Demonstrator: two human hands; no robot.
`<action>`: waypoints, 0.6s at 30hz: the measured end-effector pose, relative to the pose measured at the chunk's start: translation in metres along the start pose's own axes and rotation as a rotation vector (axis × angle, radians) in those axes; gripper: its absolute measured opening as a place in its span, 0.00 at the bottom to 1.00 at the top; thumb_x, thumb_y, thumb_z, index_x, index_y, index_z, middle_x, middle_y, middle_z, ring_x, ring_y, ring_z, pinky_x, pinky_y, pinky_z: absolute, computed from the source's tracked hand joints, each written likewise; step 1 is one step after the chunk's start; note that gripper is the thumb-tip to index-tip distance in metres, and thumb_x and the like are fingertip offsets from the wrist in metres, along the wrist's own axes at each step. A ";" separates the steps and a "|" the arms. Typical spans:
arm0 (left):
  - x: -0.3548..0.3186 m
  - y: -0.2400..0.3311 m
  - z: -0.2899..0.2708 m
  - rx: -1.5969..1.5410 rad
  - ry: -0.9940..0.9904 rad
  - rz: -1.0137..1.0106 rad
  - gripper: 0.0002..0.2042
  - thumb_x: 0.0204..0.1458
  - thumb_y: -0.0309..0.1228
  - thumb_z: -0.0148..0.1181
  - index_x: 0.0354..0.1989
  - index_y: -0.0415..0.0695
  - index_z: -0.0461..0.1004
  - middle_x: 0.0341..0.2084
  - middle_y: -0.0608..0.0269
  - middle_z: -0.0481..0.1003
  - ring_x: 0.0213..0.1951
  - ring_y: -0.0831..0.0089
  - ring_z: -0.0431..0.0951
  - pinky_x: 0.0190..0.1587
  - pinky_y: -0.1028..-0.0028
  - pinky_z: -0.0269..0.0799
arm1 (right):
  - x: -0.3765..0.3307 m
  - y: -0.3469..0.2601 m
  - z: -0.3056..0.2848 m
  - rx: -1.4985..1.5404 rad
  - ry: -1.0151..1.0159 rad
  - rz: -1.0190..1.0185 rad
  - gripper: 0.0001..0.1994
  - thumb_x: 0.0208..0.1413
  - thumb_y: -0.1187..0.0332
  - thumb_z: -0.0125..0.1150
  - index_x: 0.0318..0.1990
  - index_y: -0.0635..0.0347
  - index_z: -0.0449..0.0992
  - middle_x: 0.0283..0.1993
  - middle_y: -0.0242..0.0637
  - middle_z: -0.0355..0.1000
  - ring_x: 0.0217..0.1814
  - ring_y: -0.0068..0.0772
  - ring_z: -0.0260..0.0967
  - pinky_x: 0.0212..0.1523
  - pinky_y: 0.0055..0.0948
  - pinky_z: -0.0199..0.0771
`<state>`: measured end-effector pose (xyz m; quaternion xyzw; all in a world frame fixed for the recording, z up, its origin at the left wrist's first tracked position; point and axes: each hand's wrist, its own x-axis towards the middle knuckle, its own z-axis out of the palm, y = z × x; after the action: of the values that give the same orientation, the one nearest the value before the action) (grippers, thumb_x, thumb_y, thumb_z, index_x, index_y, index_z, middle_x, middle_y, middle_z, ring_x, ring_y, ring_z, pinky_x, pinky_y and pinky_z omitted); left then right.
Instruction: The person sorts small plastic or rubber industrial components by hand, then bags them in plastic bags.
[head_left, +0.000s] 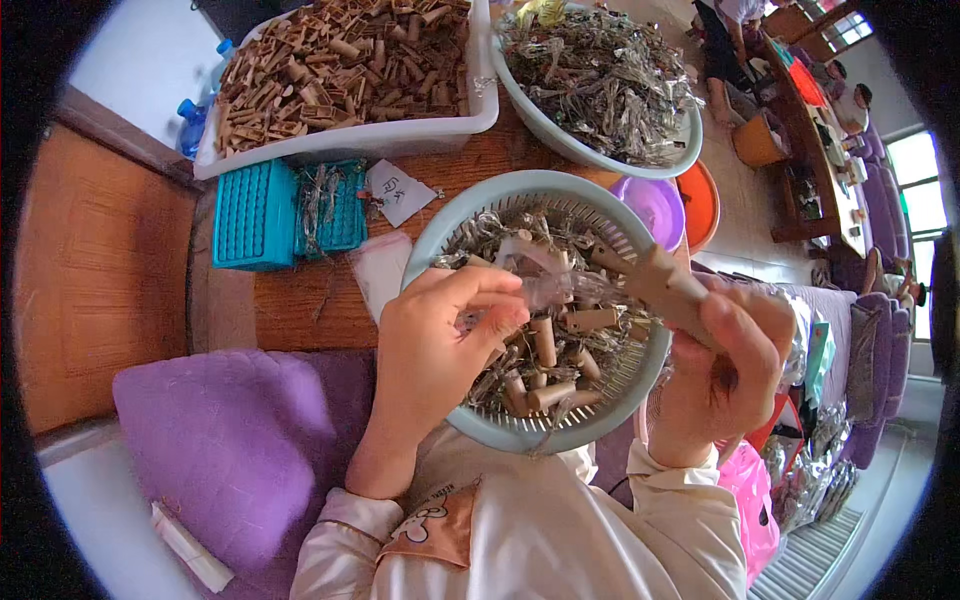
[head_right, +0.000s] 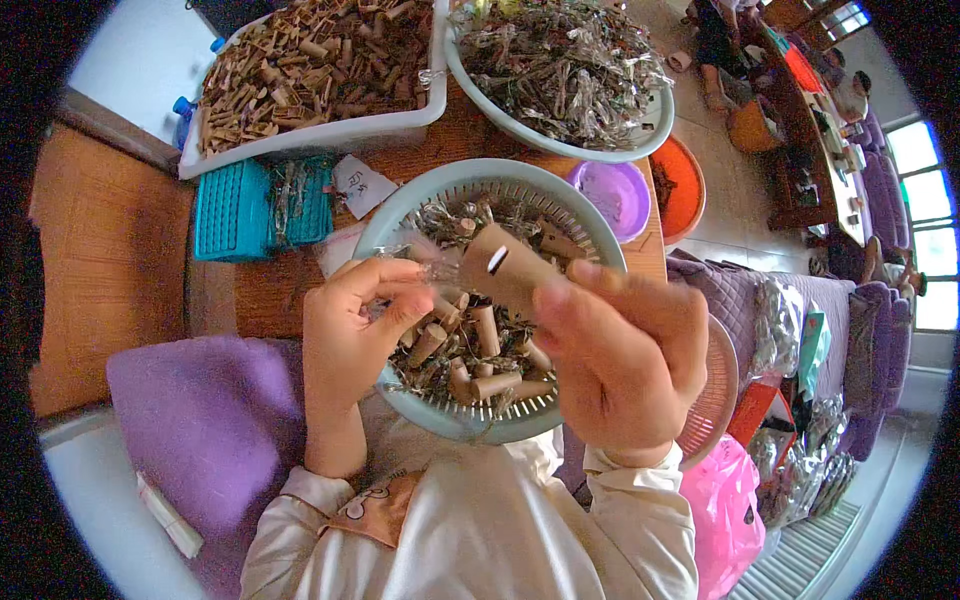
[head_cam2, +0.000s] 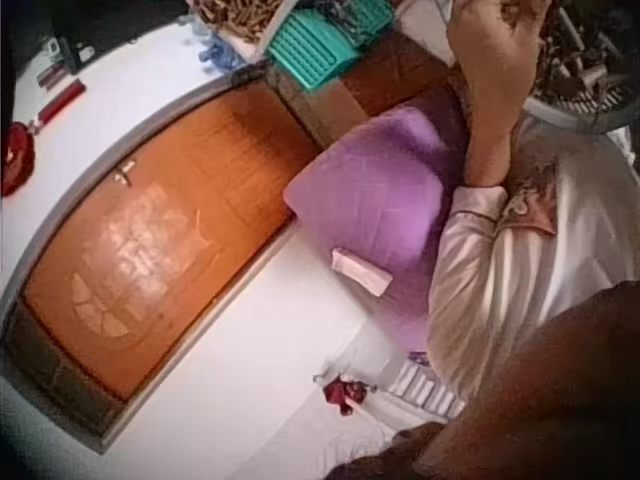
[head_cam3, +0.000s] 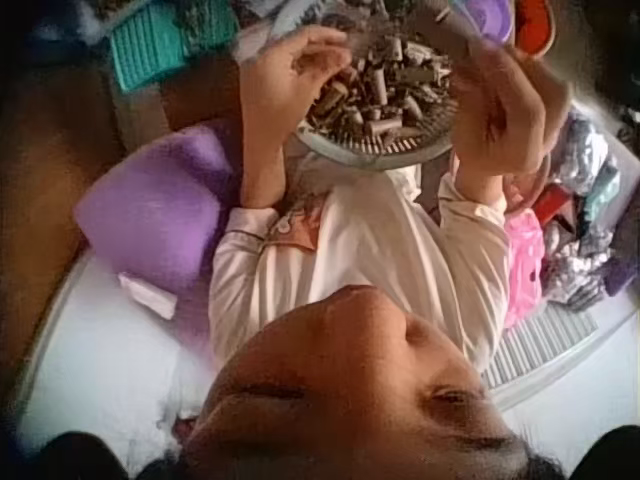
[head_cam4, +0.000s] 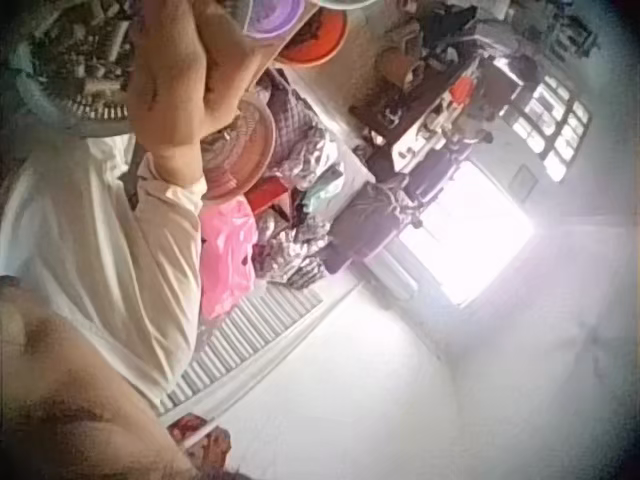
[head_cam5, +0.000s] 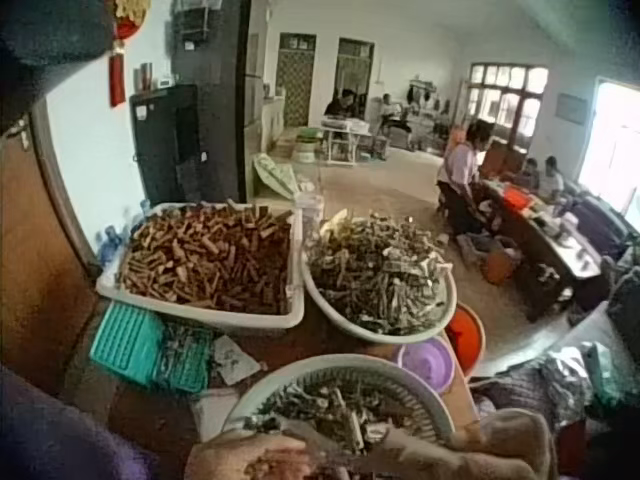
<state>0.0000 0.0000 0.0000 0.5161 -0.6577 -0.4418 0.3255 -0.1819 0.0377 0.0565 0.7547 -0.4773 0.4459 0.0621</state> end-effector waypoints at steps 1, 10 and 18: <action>0.000 -0.002 0.002 -0.038 0.049 0.063 0.12 0.42 0.33 0.58 0.35 0.44 0.72 0.24 0.60 0.75 0.29 0.75 0.74 0.34 0.77 0.67 | -0.003 -0.004 0.001 0.003 0.040 0.035 0.13 0.41 0.74 0.60 0.38 0.58 0.70 0.35 0.43 0.65 0.30 0.32 0.65 0.31 0.26 0.68; -0.004 0.000 -0.005 -0.287 -0.094 -0.016 0.17 0.40 0.35 0.60 0.39 0.42 0.70 0.20 0.61 0.75 0.21 0.80 0.73 0.26 0.81 0.67 | 0.000 0.005 0.019 -0.067 0.084 -0.104 0.12 0.41 0.72 0.61 0.37 0.57 0.69 0.30 0.42 0.66 0.30 0.31 0.66 0.29 0.25 0.67; -0.006 0.002 -0.014 -0.529 -0.276 -0.120 0.22 0.40 0.33 0.61 0.44 0.39 0.66 0.19 0.63 0.74 0.23 0.85 0.69 0.28 0.83 0.64 | -0.009 0.026 0.024 0.080 0.036 -0.360 0.17 0.31 0.78 0.61 0.35 0.63 0.70 0.38 0.44 0.62 0.31 0.41 0.67 0.29 0.29 0.72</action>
<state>0.0130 0.0026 0.0075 0.3866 -0.5260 -0.6821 0.3296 -0.1887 0.0170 0.0275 0.8218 -0.3154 0.4593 0.1194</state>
